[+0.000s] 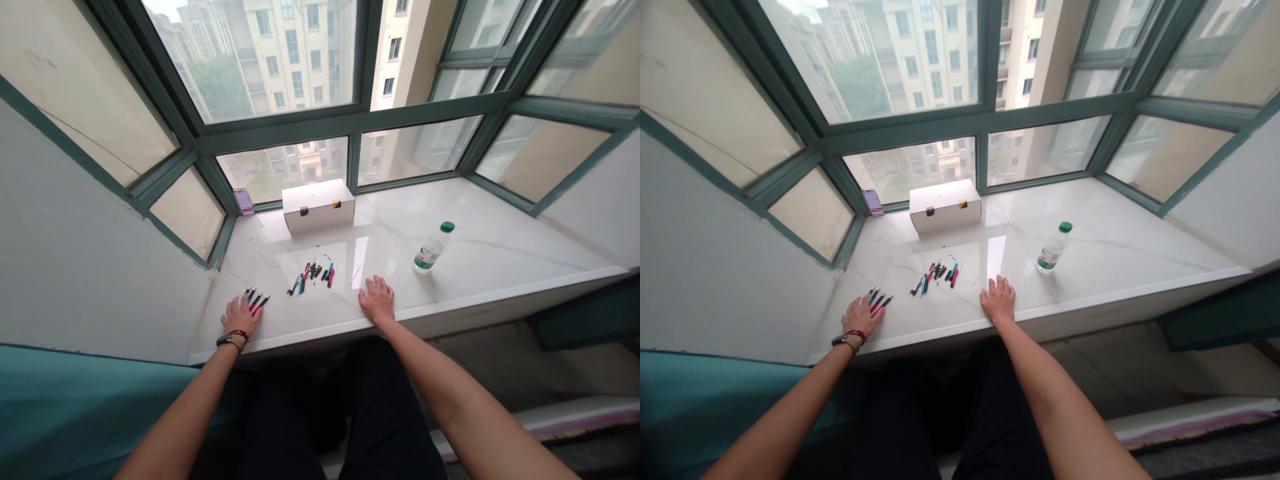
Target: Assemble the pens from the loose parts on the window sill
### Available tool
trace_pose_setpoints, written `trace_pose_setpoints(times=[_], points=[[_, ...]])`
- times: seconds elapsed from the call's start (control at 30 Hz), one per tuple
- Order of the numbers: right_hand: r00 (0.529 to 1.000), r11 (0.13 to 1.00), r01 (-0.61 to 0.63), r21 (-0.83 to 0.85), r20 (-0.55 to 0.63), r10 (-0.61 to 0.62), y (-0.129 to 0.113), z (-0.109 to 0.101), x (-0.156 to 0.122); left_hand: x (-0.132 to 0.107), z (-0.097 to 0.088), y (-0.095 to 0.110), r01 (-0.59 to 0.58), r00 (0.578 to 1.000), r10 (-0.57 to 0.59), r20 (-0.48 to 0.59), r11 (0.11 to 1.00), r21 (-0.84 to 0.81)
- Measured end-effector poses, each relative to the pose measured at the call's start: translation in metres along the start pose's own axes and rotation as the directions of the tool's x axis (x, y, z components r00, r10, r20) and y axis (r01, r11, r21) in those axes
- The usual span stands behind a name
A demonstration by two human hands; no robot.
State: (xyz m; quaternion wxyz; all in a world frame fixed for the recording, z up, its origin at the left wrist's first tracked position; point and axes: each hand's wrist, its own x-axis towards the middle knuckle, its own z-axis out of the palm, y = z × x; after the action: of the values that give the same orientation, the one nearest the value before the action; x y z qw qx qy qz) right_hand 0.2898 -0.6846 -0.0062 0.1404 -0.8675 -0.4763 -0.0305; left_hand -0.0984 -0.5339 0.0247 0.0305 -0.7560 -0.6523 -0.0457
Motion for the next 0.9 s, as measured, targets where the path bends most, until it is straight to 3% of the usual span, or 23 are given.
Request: trace_pose_setpoints(times=[0.1,0.23,0.5,0.67,0.9], points=[[1.000,1.000,0.003,0.002,-0.010,-0.003,0.000,0.000,0.000,0.008,0.012,-0.004,-0.004,0.998,0.008,0.064,0.998,-0.067],[1.000,1.000,0.000,0.001,-0.002,0.000,0.000,0.001,0.000,0.010,0.021,-0.005,-0.020,0.999,0.021,0.031,0.998,-0.052],[1.000,1.000,-0.013,0.010,0.027,0.013,0.000,0.000,0.001,0.006,0.011,0.000,-0.017,1.000,0.015,-0.025,0.995,-0.096],[0.999,1.000,-0.015,0.011,0.036,0.014,0.000,-0.001,0.000,0.013,0.014,-0.005,-0.038,0.997,0.026,-0.073,0.986,-0.164],[0.998,1.000,-0.014,0.023,0.059,0.013,-0.001,-0.005,0.000,0.022,0.013,-0.009,-0.040,0.999,0.039,-0.009,0.969,-0.242]])
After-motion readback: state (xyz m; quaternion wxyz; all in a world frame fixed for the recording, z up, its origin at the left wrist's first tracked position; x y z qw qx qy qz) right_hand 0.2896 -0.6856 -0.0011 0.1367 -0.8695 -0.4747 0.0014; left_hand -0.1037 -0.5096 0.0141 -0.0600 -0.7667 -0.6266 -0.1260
